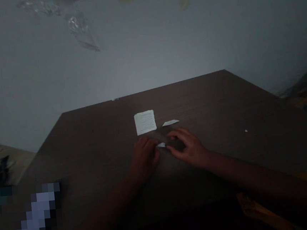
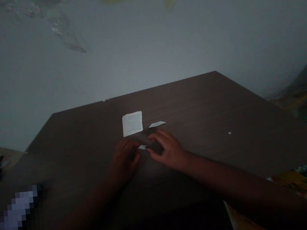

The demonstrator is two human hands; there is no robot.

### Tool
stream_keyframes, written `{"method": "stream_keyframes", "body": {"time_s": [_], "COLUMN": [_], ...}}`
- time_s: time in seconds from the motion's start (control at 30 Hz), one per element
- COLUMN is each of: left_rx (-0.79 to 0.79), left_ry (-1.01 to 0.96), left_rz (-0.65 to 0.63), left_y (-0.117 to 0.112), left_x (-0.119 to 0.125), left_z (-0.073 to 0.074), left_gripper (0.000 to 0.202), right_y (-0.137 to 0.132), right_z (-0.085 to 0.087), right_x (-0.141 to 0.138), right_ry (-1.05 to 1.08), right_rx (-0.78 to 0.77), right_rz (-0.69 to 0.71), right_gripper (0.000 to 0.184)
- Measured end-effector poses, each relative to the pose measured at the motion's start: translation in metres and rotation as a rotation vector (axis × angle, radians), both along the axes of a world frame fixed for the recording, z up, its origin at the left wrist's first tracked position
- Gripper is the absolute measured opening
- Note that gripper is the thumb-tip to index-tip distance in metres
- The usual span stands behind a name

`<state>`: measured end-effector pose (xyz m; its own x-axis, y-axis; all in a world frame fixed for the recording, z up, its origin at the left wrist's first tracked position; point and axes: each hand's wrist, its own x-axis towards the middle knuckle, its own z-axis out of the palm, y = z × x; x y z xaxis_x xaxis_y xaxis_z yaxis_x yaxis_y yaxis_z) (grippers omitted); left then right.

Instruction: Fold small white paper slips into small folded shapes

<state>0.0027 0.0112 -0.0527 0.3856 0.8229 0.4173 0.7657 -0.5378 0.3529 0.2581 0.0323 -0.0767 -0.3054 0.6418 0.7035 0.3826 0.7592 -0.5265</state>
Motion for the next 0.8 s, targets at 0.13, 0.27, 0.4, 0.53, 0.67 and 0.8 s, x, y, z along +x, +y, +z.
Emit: {"method": "stream_keyframes", "body": {"time_s": [0.13,0.27,0.4,0.53,0.67,0.8], "left_rx": [-0.05,-0.047,-0.006,0.038,0.065,0.118], "left_ry": [0.161,0.248,0.203,0.114,0.042,0.053], "left_rz": [0.013,0.005,-0.032,-0.077,-0.143,-0.176], "left_y": [-0.0037,-0.0082,-0.0084,-0.0034,-0.0007,-0.0034], "left_x": [0.0034,0.0064,0.0051,-0.0003,-0.0013,0.0035], "left_z": [0.0088,0.012,0.0101,0.0059,0.0035,0.0063], "left_gripper": [0.031,0.028,0.025,0.023,0.025,0.021], "right_y": [-0.0009,0.0014,0.0044,0.0048,0.0013,-0.0023], "right_z": [-0.0005,-0.0034,-0.0043,-0.0033,-0.0021,-0.0021], "right_x": [-0.0014,-0.0021,-0.0009,0.0,-0.0013,-0.0053], "right_ry": [-0.097,-0.188,-0.159,-0.107,-0.169,-0.218], "right_rx": [0.022,0.024,0.003,0.008,0.046,0.122], "right_rz": [0.037,0.061,0.097,0.109,0.028,-0.026], "right_gripper": [0.023,0.006,0.011,0.013,0.014,0.015]}}
